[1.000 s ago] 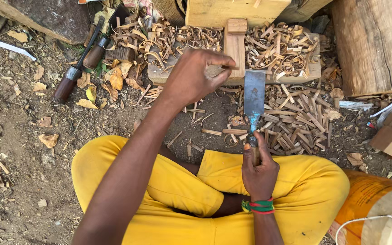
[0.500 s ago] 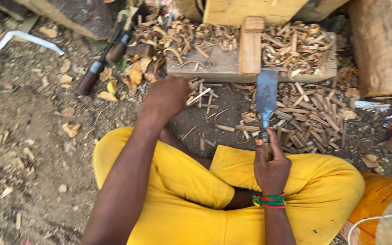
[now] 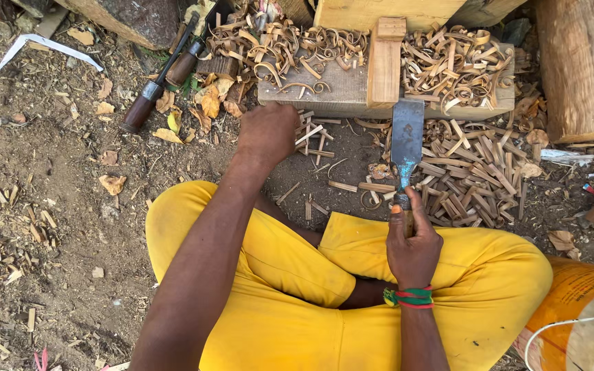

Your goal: The person carves a piece of wood using a chisel and other handheld carving tools, removing shavings and refining the wood's shape while sitting on the ground.

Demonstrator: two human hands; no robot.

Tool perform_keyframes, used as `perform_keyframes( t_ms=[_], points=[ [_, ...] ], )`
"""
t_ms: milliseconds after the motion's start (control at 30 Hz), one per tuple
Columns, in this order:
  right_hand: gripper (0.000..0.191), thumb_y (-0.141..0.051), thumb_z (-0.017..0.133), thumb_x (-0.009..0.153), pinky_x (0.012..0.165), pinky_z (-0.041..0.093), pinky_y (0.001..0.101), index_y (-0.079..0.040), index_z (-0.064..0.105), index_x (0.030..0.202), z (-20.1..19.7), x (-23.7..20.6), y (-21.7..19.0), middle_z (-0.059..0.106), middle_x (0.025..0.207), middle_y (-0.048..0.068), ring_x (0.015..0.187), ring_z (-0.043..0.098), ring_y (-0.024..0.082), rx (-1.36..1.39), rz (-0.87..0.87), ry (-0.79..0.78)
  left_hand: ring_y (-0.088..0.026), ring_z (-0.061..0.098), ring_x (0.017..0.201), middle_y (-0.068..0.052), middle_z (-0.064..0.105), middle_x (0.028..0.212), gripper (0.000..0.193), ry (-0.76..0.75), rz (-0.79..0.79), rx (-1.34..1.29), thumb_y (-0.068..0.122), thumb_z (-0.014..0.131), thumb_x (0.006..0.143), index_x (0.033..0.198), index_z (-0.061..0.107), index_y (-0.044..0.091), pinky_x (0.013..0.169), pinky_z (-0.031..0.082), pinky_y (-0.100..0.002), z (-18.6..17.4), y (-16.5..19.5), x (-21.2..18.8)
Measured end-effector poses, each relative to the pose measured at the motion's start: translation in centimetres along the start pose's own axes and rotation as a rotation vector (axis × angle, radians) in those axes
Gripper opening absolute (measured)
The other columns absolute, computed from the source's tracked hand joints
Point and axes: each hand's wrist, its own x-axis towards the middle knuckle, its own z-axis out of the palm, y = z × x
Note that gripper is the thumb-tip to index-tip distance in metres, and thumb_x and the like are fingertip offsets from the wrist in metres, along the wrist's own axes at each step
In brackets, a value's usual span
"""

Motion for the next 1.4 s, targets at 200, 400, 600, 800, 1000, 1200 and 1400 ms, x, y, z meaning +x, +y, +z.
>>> perform_keyframes(
  t_ms=[200,400,600,800,1000,1200,1400],
  points=[
    [0.049,-0.018,0.063,0.102,0.046,0.042,0.0269,-0.008,0.058,0.149,-1.3,-0.4,-0.7,0.06,0.075,0.001,0.054,0.051,0.008,0.528,0.221,-0.089,-0.03,0.073,0.097,-0.015,0.075,0.107,0.026,0.109,-0.039,-0.151,0.021,0.073,0.088,0.114,0.077,0.022,0.093,0.056,-0.048,-1.1,0.4,-0.6],
    [0.061,-0.026,0.061,0.099,0.044,0.05,0.0274,-0.007,0.046,0.155,-7.2,-2.8,-0.6,0.064,0.077,0.004,0.054,0.061,0.012,0.622,0.158,0.048,-0.034,0.075,0.086,-0.014,0.078,0.097,0.019,0.173,0.063,-0.282,0.024,0.069,0.093,0.106,0.081,0.02,0.086,0.058,-0.048,-2.4,1.0,-1.1],
    [0.052,-0.009,0.07,0.099,0.06,0.051,0.0272,0.0,0.052,0.147,-13.6,-2.0,0.8,0.065,0.086,0.005,0.069,0.064,0.011,0.087,0.118,0.147,-0.033,0.075,0.084,-0.013,0.079,0.098,0.022,0.124,0.222,-0.292,0.027,0.069,0.093,0.111,0.08,0.02,0.087,0.058,-0.049,-2.6,2.9,-1.1],
    [0.031,-0.003,0.068,0.1,0.058,0.05,0.0272,0.002,0.06,0.129,-12.3,-0.4,3.7,0.063,0.083,0.002,0.065,0.059,0.01,0.228,0.135,0.184,-0.032,0.076,0.082,-0.014,0.078,0.097,0.022,0.021,0.239,-0.244,0.03,0.067,0.096,0.113,0.078,0.021,0.088,0.059,-0.048,-2.4,3.6,-1.3],
    [0.022,-0.008,0.069,0.1,0.053,0.048,0.0283,0.002,0.062,0.118,-12.6,0.6,3.4,0.063,0.077,0.005,0.061,0.059,0.011,0.051,0.206,0.082,-0.033,0.074,0.085,-0.015,0.077,0.097,0.022,-0.034,0.307,-0.245,0.029,0.066,0.096,0.111,0.077,0.019,0.082,0.059,-0.049,-1.9,4.9,-1.8],
    [0.032,-0.011,0.07,0.097,0.05,0.046,0.029,-0.002,0.065,0.127,-12.0,1.6,2.0,0.064,0.074,0.005,0.058,0.06,0.011,-0.015,0.279,0.06,-0.033,0.074,0.086,-0.015,0.077,0.098,0.021,-0.03,0.326,-0.255,0.029,0.066,0.095,0.11,0.078,0.02,0.084,0.059,-0.049,-1.7,5.0,-2.1],
    [0.035,-0.014,0.071,0.097,0.05,0.045,0.0262,-0.001,0.064,0.128,-12.2,1.4,2.1,0.062,0.074,0.002,0.058,0.059,0.008,0.061,0.256,0.047,-0.034,0.075,0.085,-0.014,0.077,0.098,0.024,-0.071,0.323,-0.266,0.029,0.066,0.093,0.114,0.077,0.022,0.085,0.058,-0.05,-1.3,5.2,-1.8]
  ],
)
